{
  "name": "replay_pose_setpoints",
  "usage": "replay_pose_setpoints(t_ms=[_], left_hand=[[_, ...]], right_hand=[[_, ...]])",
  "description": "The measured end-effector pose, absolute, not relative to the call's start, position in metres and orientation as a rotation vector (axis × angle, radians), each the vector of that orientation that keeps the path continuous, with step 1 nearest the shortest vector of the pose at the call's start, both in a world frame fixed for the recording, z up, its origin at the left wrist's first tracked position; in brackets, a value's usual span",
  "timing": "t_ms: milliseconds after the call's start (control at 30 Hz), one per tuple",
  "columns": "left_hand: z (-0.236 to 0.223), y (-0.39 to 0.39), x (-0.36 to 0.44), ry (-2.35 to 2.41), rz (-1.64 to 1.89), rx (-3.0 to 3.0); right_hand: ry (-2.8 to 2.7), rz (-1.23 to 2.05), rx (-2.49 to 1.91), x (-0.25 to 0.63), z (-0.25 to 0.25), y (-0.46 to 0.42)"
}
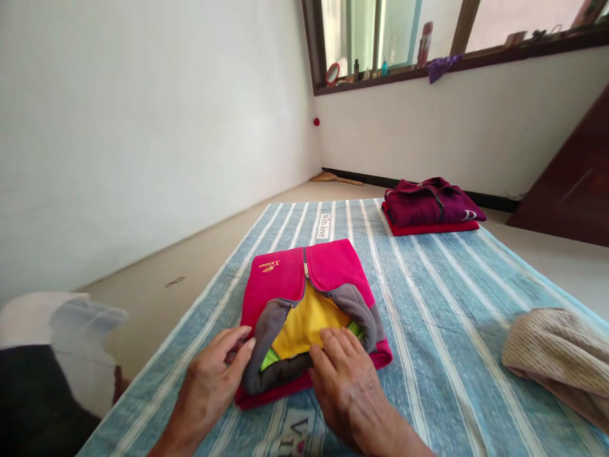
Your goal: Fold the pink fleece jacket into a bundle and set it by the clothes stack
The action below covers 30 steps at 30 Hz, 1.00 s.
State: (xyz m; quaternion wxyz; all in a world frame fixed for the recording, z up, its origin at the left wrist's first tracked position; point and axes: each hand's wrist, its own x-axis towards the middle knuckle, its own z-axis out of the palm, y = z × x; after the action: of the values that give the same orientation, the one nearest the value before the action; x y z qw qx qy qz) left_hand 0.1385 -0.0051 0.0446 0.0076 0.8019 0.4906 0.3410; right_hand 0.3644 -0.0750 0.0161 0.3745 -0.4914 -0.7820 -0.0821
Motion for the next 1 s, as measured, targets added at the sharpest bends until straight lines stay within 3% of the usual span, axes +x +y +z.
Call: replay_pose_setpoints(t_ms=[200, 333, 1000], left_hand=[[0.054, -0.006, 0.151, 1.495, 1.209, 2.582], [0.047, -0.006, 0.161, 1.409, 1.124, 2.738], [0.022, -0.008, 0.164, 1.473, 0.928, 2.857]], right_hand=[[-1.937, -0.394, -1.308, 0.382, 0.020, -0.059], [-1.912, -0.484, -1.365, 0.383, 0.013, -0.054], [-1.997, -0.462, -1.374, 0.376, -0.014, -0.058]])
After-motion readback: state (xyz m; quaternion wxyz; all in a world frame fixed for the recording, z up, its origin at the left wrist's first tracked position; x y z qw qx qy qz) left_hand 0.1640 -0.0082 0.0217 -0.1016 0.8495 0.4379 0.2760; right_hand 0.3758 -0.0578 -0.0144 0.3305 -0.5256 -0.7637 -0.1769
